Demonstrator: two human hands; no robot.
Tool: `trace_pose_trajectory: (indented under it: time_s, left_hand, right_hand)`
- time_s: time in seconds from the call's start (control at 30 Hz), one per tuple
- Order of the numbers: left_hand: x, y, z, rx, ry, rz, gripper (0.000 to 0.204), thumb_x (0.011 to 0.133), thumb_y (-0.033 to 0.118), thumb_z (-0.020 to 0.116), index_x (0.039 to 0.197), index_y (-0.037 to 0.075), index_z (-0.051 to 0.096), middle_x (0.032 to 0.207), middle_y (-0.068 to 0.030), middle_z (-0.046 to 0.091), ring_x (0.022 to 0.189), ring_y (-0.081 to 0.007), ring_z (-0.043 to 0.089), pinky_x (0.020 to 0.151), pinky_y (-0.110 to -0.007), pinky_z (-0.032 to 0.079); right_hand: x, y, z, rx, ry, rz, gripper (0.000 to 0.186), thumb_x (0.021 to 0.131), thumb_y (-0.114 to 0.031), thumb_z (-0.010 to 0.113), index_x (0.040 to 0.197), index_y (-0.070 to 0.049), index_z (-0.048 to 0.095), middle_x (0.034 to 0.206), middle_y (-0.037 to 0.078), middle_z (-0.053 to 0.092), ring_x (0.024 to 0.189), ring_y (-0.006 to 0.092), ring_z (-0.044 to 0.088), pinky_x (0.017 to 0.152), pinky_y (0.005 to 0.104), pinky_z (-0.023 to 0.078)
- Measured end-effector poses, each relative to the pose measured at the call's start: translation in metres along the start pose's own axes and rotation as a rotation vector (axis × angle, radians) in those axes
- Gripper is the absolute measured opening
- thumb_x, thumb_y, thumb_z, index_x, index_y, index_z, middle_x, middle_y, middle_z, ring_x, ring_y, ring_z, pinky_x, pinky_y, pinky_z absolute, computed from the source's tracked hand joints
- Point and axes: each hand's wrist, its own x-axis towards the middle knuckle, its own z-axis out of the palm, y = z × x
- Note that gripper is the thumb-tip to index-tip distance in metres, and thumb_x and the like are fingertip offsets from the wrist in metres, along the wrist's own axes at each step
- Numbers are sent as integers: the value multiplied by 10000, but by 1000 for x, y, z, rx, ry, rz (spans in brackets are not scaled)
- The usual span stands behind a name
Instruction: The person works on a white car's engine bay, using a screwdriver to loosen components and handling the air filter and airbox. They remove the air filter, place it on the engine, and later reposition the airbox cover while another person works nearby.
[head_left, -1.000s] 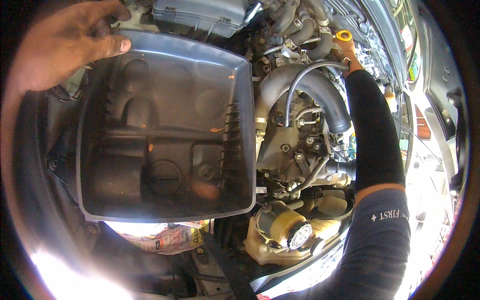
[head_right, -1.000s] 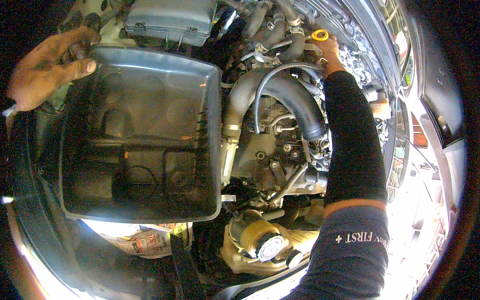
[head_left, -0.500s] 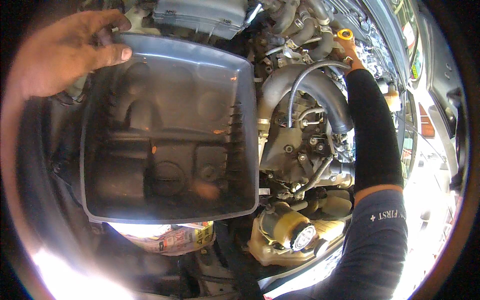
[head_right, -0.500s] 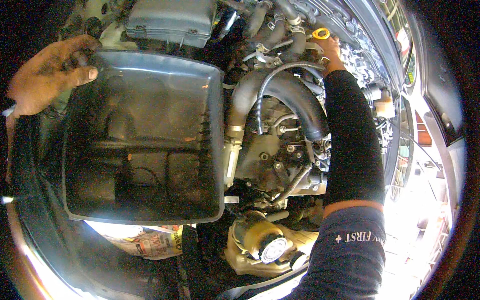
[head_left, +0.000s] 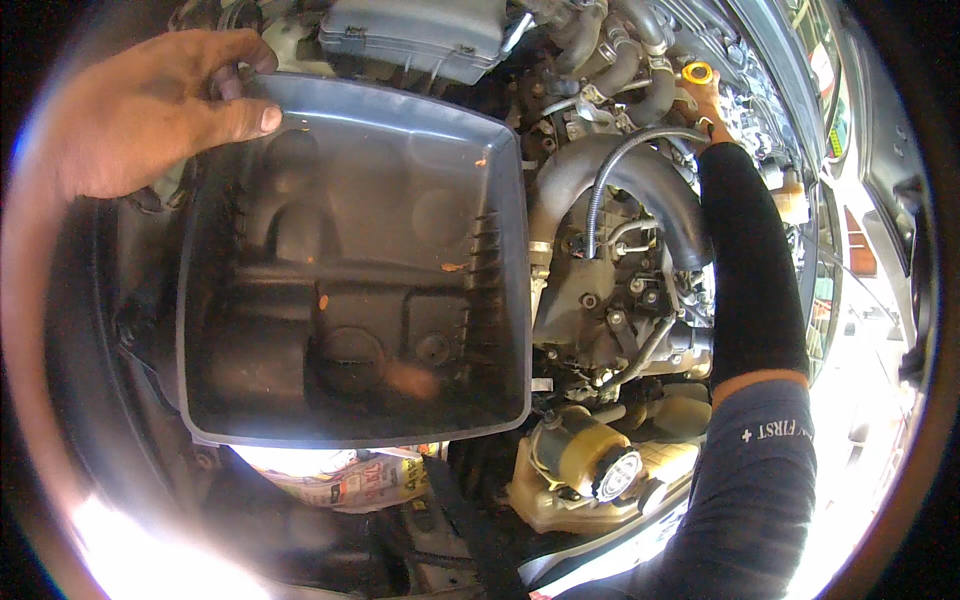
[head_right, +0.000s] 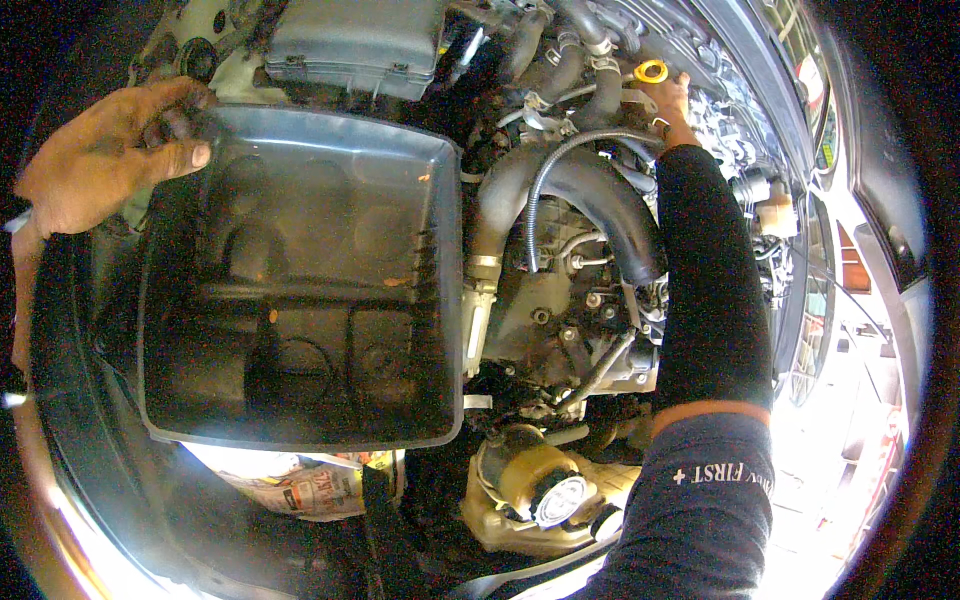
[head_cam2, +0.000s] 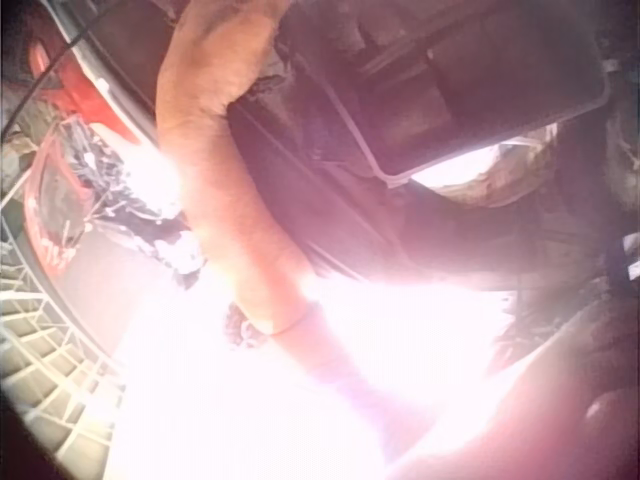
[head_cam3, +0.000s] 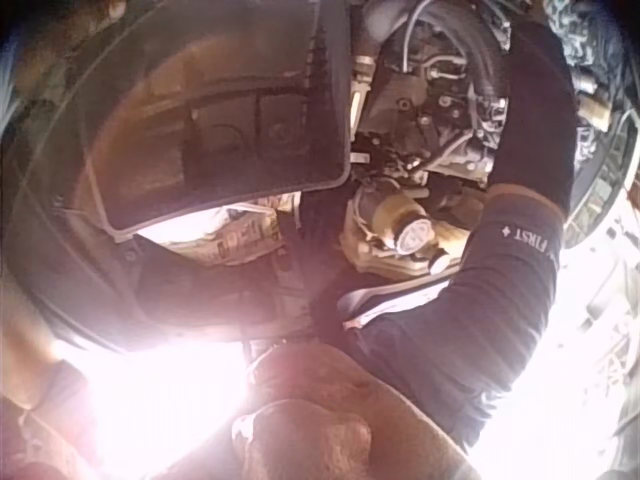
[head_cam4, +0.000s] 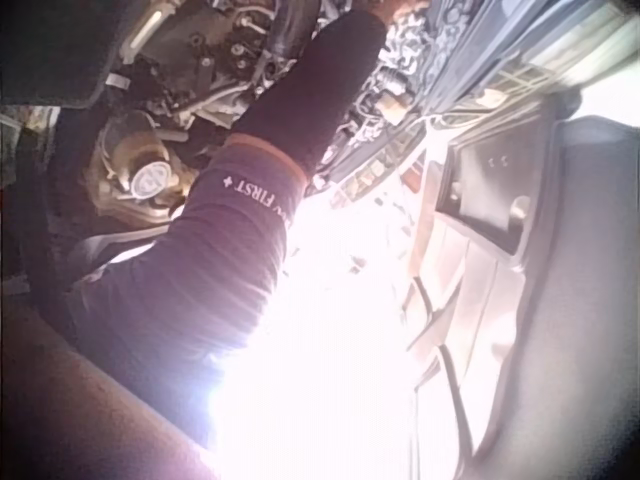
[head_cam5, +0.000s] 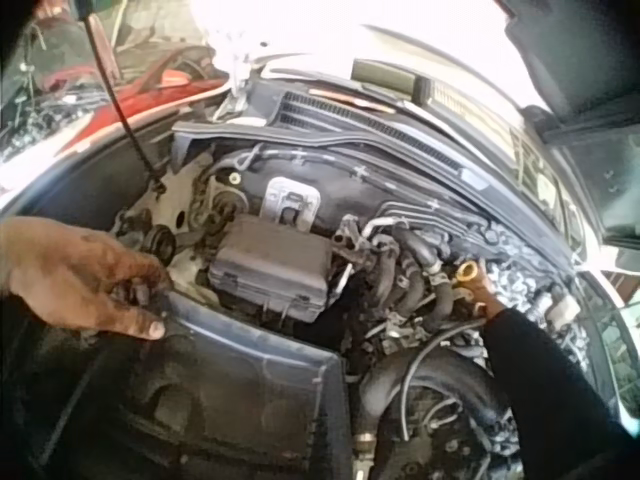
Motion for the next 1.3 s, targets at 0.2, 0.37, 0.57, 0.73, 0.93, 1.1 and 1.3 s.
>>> trace_pose_trajectory:
  time_s: [0.2,0.37,0.57,0.73,0.93,1.1,1.3]
  left_hand:
    - [2,-3,-4,70,-39,-16,505,982,365,755,1341,29,641,959,-44,647,895,-153,597,817,-317,502]
    - [-4,6,-4,77,-7,-19,527,983,373,753,1363,28,637,1008,-77,661,921,-182,623,849,-335,520]
    - [-4,16,-8,144,-6,-59,640,973,455,766,1380,-15,617,1079,-137,679,974,-229,645,881,-382,531]
    - [-5,15,-10,72,-30,-49,634,963,447,778,1395,12,619,1150,-163,696,1037,-270,660,920,-398,530]
    - [-5,18,-9,98,-31,-78,605,961,437,781,1392,39,632,1177,-165,696,1072,-290,670,947,-401,530]
    - [-11,27,-13,129,-39,-127,608,967,435,776,1393,26,633,1252,-200,686,1154,-317,666,1010,-412,522]
    - [-8,27,-16,61,-101,-129,635,974,393,783,1413,-30,606,1284,-234,673,1196,-319,651,1044,-423,509]
  right_hand:
    - [-14,-16,-18,134,1,69,525,927,-475,718,1354,-198,590,1230,-2,759,1146,207,711,1081,507,376]
    - [-26,-31,-41,351,-82,299,767,868,-609,806,1371,-94,540,1239,19,755,1139,194,688,1028,346,457]
    - [-14,-34,-39,208,-189,207,691,1026,-660,515,1510,-168,497,1386,30,706,1303,214,617,1159,477,351]
    - [-32,-42,-59,-208,-146,50,578,1065,-599,450,1518,-260,571,1531,-27,621,1437,220,526,1178,556,262]
    - [-56,-58,-98,-55,-129,220,469,1062,-545,495,1461,-351,646,1507,-48,653,1449,176,528,1117,514,278]
    - [-56,-56,-103,25,-163,218,502,1047,-566,521,1495,-359,616,1554,-67,615,1493,183,479,1097,512,348]
    - [-48,-52,-79,-13,-134,230,554,1032,-579,547,1529,-341,593,1634,-31,532,1527,205,438,1105,500,378]
